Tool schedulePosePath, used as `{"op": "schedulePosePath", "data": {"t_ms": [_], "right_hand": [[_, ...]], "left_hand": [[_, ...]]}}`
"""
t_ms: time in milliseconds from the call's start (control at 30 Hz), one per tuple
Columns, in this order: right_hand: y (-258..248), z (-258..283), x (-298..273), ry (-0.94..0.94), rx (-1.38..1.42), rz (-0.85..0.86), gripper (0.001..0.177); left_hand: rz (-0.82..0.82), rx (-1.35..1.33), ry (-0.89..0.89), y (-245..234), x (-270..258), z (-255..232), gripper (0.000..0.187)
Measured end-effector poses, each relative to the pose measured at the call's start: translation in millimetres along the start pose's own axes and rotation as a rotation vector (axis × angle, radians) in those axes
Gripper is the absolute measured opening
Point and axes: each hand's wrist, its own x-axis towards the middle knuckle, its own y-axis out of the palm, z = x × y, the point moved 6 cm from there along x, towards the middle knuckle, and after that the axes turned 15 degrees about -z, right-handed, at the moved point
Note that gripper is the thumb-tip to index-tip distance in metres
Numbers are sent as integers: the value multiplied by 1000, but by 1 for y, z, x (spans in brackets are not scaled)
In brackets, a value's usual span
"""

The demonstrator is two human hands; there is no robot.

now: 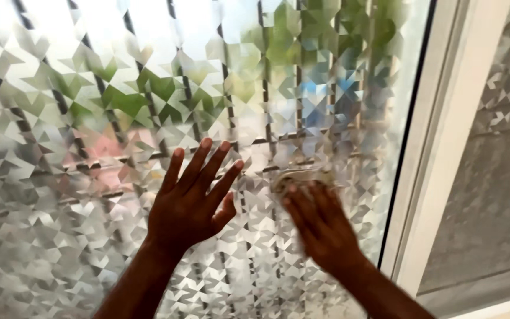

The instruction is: The person wipes the frame and glass of a window with a cloth, rinsing the cloth in a red bucket and wringing it out between wipes.

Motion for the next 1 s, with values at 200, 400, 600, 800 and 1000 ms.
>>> {"op": "schedulePosePath", "data": {"t_ms": [200,400,600,800,1000], "right_hand": [[-23,-108,15,188,-254,38,66],[-34,-131,15,101,-388,45,49],[-42,-78,-96,284,-236,55,52],[-41,-35,-180,352,-130,26,42],[-14,-34,-71,360,62,-358,38]], "left_hand": [[-5,7,5,1,-3,1,52],[11,21,0,0,-7,4,49],[-2,19,-29,-3,-7,2,50],[-46,28,-24,-1,-8,2,50],[-47,39,-19,-1,-7,0,48]]}}
